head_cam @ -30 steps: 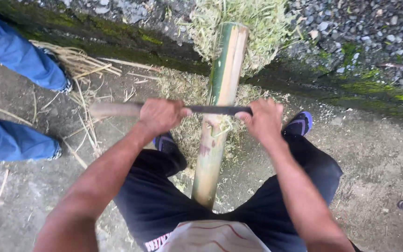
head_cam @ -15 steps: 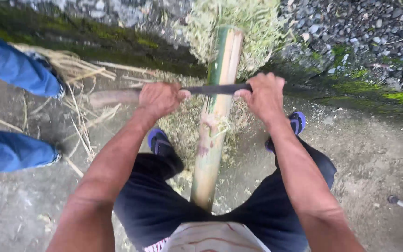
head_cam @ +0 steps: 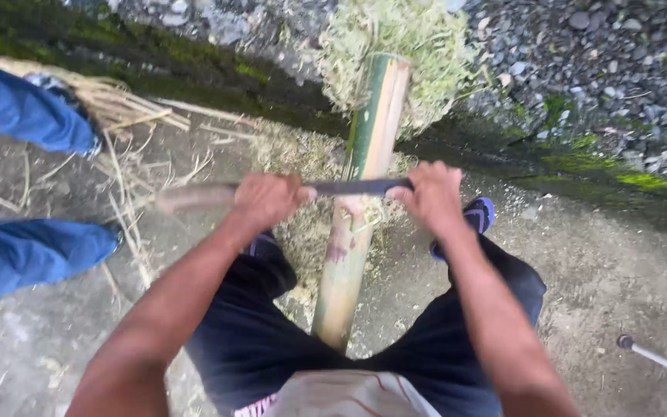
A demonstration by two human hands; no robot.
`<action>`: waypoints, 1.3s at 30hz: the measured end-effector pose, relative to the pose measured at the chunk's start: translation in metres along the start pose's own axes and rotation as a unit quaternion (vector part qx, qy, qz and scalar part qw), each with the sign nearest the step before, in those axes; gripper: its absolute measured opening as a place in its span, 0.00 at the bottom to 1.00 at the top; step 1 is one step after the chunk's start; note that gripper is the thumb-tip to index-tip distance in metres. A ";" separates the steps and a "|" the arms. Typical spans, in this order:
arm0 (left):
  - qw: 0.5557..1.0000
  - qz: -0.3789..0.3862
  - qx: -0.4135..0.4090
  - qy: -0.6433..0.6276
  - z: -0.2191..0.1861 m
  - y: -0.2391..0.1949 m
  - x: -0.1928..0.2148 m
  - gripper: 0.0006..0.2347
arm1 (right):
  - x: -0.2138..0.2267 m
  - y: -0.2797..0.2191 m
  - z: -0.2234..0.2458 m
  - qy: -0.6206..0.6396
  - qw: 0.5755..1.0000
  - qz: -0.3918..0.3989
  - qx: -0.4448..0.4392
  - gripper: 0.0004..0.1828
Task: Shaving the outer skin of a bamboo pole with a machete.
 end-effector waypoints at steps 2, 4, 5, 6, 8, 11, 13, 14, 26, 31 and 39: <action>0.999 -0.038 0.003 -0.018 0.000 0.007 0.014 0.29 | 0.017 0.030 -0.008 0.042 0.999 0.019 -0.001 0.30; 0.996 -0.078 0.004 -0.037 -0.006 0.005 0.017 0.29 | 0.029 0.046 -0.010 0.081 0.996 0.037 -0.002 0.31; 0.996 -0.070 0.023 -0.048 -0.010 -0.005 0.013 0.28 | 0.031 0.049 -0.004 0.069 0.997 0.037 -0.004 0.31; 0.996 -0.063 0.039 -0.057 -0.013 -0.009 0.015 0.27 | 0.035 0.056 -0.001 0.057 0.998 0.033 -0.009 0.32; 0.996 -0.059 0.026 -0.055 -0.002 -0.001 -0.007 0.27 | 0.028 0.046 0.004 0.027 0.990 0.128 -0.054 0.31; 0.997 -0.057 0.019 -0.052 -0.001 -0.008 -0.009 0.27 | 0.021 0.040 0.001 0.016 0.986 0.160 -0.041 0.30; 0.996 -0.070 0.015 -0.049 -0.011 -0.008 0.007 0.27 | 0.026 0.045 -0.008 0.028 0.996 0.088 0.013 0.32; 0.998 -0.036 0.038 -0.047 -0.014 -0.017 0.004 0.27 | 0.025 0.040 -0.005 0.041 0.997 0.063 0.013 0.30; 0.998 0.015 0.054 -0.037 -0.010 -0.004 0.010 0.24 | 0.032 0.049 0.002 0.004 0.997 0.082 -0.001 0.27; 1.000 -0.028 -0.006 -0.003 0.004 0.022 0.000 0.23 | 0.051 0.045 -0.001 0.017 0.988 0.143 -0.063 0.28; 0.997 0.058 -0.031 -0.047 -0.030 -0.014 0.025 0.23 | 0.146 -0.014 0.015 0.120 0.948 -0.265 -0.131 0.29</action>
Point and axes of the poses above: each hand's wrist, its own y-axis towards the middle knuckle, its own x-axis out of the back of the hand, z = x × y, the point moved 1 cm from there along y, towards the middle knuckle
